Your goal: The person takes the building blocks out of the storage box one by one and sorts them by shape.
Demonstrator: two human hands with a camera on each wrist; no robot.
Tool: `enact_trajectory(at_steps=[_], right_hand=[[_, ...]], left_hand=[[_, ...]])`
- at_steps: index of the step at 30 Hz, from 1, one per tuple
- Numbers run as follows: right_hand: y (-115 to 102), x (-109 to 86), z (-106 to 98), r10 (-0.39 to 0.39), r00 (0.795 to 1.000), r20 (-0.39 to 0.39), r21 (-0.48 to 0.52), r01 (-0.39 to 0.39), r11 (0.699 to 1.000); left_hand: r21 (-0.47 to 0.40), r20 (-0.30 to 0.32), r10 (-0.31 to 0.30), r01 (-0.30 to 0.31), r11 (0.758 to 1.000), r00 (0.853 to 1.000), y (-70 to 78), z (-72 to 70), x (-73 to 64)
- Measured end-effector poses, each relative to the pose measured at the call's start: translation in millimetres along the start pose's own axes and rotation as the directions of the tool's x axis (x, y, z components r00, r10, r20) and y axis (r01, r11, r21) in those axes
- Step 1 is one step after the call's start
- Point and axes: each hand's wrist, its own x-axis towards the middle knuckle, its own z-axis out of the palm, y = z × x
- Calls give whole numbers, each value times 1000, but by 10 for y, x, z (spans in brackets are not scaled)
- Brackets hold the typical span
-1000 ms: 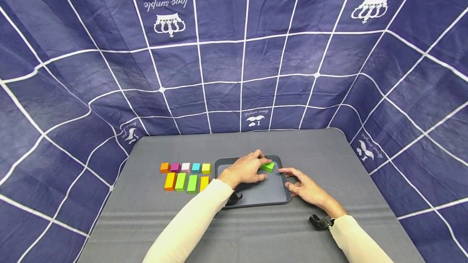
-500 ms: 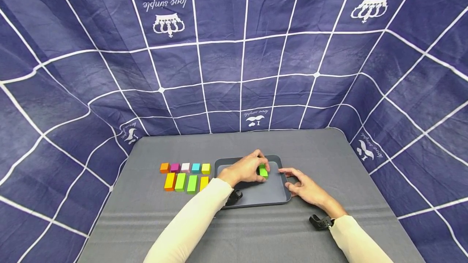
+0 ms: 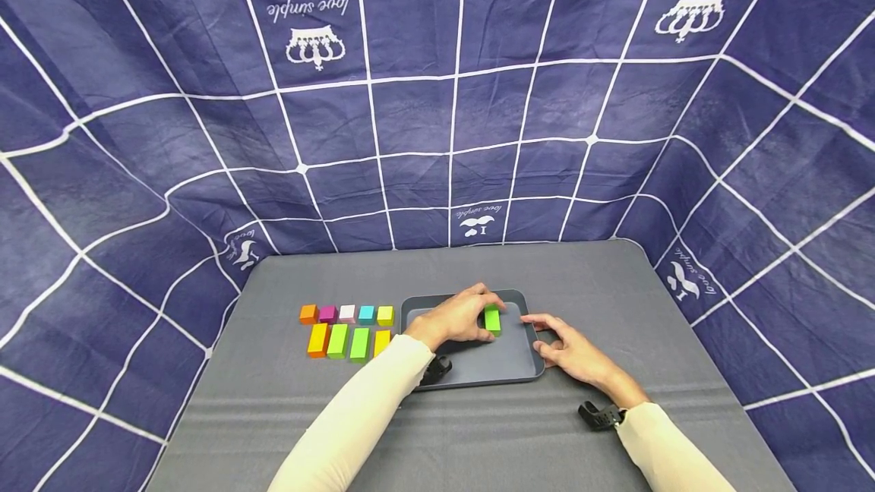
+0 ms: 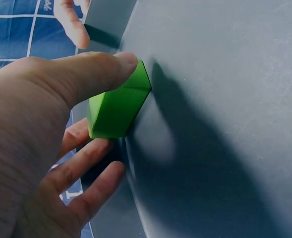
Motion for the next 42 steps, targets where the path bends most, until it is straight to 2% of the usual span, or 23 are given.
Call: enact_trajectory(at_steps=[8,22,32,42], right_hand=[[-34,-12,3,-15,1000,6,27,15,1000],[-46,-17,14,-16,1000,0,30,16,999],[-38,-11,18,-3,1000,-2,11,3,1000],[-39,-26,15,-20,1000,-5,35,20,999]], left_hand=[[30,19,6,-7,1000,1000,3,-17,12],[44,26,22,-23,999,999,-6,-55,-49],[36,-12,27,-27,999,1000,10,-152,-192],[60,-59,18,-14,998,998,-77,-239,-402]])
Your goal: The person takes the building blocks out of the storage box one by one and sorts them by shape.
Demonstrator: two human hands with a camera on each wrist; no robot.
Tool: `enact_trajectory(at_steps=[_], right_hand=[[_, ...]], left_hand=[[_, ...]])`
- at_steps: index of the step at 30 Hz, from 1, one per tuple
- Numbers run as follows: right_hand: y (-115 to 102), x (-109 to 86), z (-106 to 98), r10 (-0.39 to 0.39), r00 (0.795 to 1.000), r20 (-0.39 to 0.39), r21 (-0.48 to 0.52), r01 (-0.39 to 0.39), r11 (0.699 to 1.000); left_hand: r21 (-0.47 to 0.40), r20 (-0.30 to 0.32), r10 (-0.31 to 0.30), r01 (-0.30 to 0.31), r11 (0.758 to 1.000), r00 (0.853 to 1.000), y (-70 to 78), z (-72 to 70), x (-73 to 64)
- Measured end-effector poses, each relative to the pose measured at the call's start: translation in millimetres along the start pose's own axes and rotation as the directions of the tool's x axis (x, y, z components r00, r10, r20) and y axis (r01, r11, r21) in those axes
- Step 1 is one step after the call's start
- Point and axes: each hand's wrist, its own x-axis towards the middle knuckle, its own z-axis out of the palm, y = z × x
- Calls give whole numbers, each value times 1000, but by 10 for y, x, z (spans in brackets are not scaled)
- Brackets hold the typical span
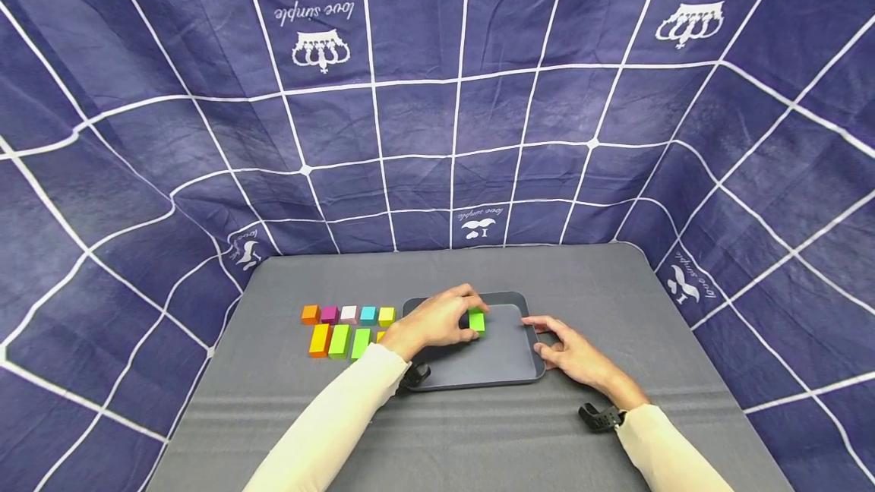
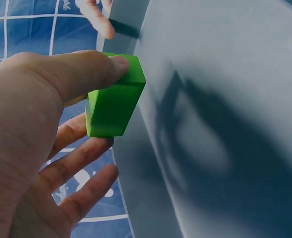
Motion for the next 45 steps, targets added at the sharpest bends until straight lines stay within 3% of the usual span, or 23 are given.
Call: enact_trajectory(at_steps=[9,36,45], right_hand=[[26,-27,-22,-10,1000,-10,12,10,1000],[35,-13,-14,1,1000,-15,-13,-1,1000],[100,1,-12,-32,999,30,92,29,995]], left_hand=[[-26,-57,1,-2,1000,998,-101,-156,-207],[-2,-165,-139,141,990,976,-655,-501,-1091],[-33,-219,-175,172,984,960,-842,-521,-1387]])
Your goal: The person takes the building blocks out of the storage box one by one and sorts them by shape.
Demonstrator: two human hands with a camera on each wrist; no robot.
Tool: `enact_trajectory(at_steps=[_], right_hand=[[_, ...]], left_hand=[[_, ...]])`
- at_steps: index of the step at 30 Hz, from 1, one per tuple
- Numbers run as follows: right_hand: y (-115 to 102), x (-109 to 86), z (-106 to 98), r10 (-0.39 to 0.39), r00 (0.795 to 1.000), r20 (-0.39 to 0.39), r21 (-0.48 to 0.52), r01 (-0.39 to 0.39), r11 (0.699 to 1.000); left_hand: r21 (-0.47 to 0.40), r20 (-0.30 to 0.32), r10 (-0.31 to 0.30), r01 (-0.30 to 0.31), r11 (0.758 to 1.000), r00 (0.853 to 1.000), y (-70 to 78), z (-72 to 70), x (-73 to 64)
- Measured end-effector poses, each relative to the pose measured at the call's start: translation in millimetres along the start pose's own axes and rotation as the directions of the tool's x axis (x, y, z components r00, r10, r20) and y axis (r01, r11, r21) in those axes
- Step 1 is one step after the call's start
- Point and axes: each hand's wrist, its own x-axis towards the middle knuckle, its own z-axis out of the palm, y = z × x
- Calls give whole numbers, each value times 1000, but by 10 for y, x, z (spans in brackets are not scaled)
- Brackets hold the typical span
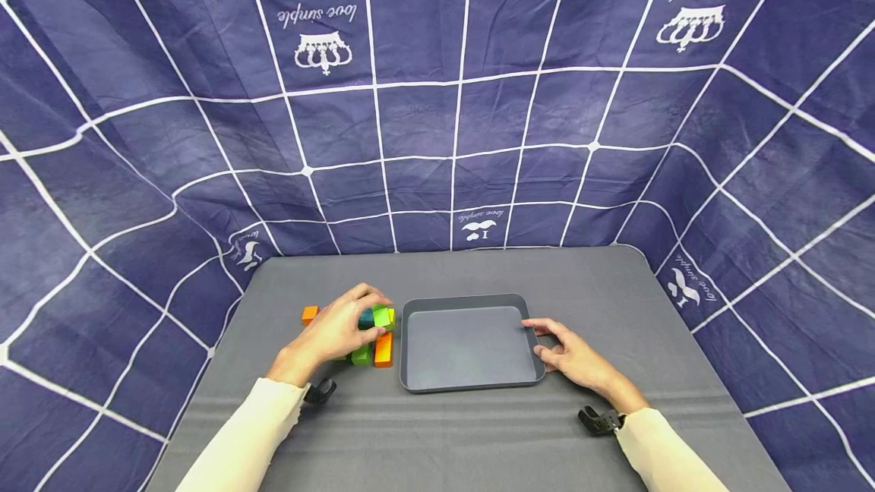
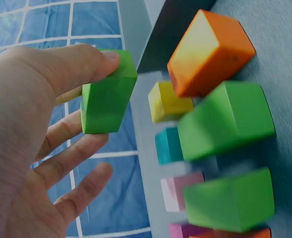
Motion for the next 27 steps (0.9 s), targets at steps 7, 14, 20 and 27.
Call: enact_trajectory(at_steps=[7,14,20,27], right_hand=[[-13,7,7,-6,1000,-3,-27,6,1000],[-47,-1,15,-16,1000,-3,-13,16,1000],[-46,-4,18,-16,1000,-7,-25,16,1000],[-27,-4,9,-2,1000,-15,-59,1,998]], left_hand=[[-32,-56,-19,17,999,998,-163,-77,-160],[-27,-76,-92,90,996,993,-309,-144,-300],[4,-106,-82,83,997,991,-430,-145,-389],[13,-121,-122,124,992,985,-544,-182,-501]])
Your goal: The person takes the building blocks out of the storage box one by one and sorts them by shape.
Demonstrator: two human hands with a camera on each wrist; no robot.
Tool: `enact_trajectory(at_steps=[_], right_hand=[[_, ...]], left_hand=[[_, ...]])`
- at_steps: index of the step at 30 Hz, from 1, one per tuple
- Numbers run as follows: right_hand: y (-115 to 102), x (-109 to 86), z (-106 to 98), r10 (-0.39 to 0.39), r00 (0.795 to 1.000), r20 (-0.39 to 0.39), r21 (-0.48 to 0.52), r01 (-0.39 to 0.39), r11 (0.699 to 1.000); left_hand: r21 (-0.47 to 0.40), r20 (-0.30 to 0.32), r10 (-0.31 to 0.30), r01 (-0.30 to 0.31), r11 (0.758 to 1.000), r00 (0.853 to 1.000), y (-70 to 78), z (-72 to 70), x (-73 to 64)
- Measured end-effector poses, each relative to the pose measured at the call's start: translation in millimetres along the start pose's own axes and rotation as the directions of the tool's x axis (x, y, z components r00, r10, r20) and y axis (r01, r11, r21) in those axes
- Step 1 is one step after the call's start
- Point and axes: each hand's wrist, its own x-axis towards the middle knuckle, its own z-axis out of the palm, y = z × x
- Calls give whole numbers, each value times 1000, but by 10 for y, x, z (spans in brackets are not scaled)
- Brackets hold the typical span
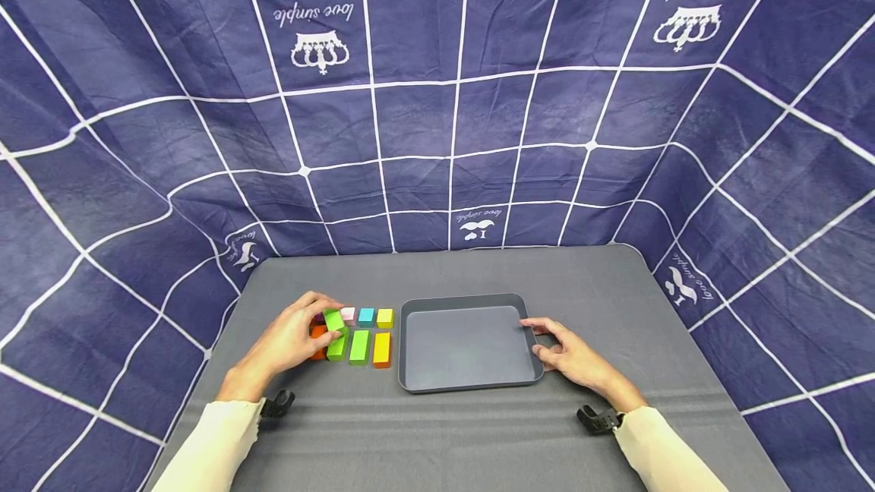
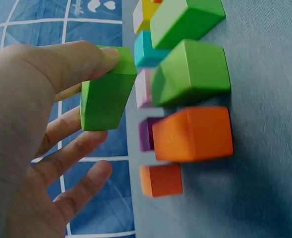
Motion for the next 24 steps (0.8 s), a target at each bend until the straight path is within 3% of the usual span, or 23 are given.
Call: enact_trajectory(at_steps=[19,24], right_hand=[[-34,-2,10,-16,1000,7,56,16,998],[-21,-5,15,-19,1000,5,54,19,998]], left_hand=[[31,-52,-28,30,999,998,-305,-140,-240],[49,-92,13,-8,999,996,-381,-124,-287]])
